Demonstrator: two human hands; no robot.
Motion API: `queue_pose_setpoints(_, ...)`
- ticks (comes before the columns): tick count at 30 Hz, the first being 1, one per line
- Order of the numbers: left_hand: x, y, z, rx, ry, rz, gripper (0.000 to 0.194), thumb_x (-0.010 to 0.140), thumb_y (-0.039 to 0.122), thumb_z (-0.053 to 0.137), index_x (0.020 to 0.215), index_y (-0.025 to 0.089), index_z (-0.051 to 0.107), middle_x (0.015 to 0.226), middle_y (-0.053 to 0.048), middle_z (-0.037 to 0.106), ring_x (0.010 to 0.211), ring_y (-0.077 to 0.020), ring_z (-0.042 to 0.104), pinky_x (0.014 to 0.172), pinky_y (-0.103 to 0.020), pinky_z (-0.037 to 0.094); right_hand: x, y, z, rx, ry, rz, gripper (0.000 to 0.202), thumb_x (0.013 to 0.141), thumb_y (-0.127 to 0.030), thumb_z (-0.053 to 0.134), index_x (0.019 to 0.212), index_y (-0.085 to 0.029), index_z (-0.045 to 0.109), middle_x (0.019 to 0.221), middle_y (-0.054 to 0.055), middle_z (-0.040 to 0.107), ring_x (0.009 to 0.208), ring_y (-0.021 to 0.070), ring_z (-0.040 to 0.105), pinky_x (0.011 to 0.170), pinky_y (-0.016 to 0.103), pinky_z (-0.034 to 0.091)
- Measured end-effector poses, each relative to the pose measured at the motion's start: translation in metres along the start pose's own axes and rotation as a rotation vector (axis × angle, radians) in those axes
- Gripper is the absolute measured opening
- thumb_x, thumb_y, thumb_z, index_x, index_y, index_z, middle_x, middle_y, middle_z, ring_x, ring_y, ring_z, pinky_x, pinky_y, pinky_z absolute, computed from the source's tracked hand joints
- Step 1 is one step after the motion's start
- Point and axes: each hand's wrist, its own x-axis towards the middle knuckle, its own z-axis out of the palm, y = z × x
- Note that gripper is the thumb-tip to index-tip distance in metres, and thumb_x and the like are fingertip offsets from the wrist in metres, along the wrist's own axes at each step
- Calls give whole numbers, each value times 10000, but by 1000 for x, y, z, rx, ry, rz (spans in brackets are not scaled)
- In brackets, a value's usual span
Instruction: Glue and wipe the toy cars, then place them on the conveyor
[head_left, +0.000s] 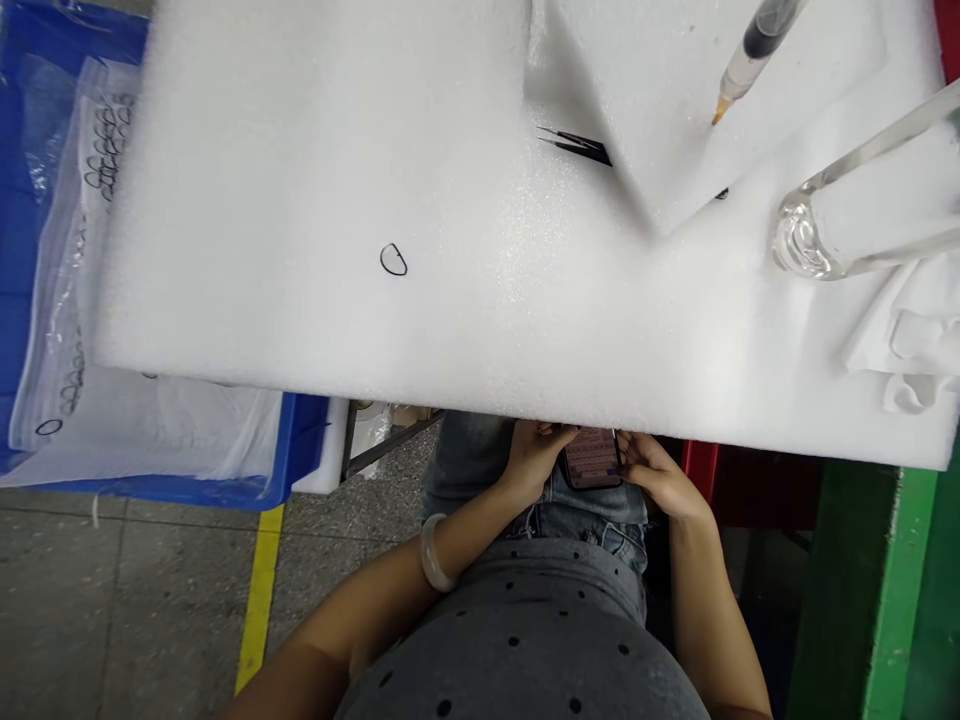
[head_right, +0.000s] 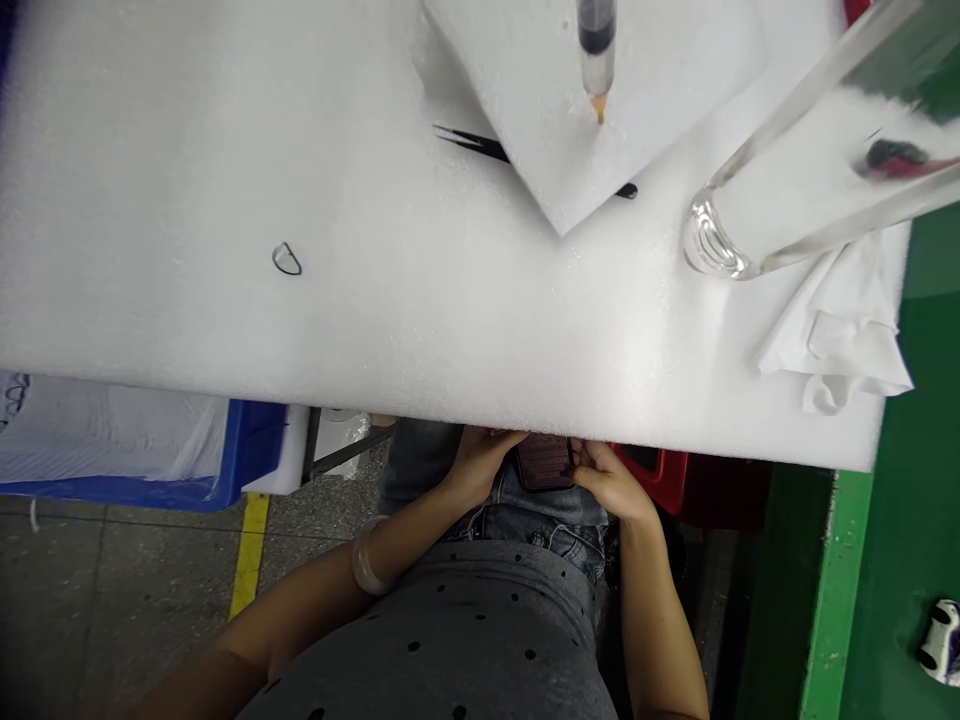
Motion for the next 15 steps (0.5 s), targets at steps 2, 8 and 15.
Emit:
queue_pose_setpoints(2,0,1,0,-13,1,-6,284,658,275,774,636,192,503,743,-11,615,871,-203,617,801,-316,480,1,3,-3,-22,-11,-7,622,792,-207,618,1408,-276,562,1448,64,594,1473,283,410,1211,498,352)
queue_pose_setpoints(8,-1,2,2,-39,9,-3,331,661,253,745,569,203,431,705,-10,597,922,-213,623,819,-309,481,3,7,-4,-66,-13,-27,643,822,-216,622,1451,-286,510,1385,63,638,1437,276,458,1210,490,361)
queue_pose_setpoints(15,-1,5,4,-30,33,-6,255,633,253,775,628,189,528,809,-24,654,902,-197,612,796,-293,473,2,3,-3,-70,-14,-25,652,825,-202,617,1458,-294,489,1371,65,638,1411,276,487,1186,496,395)
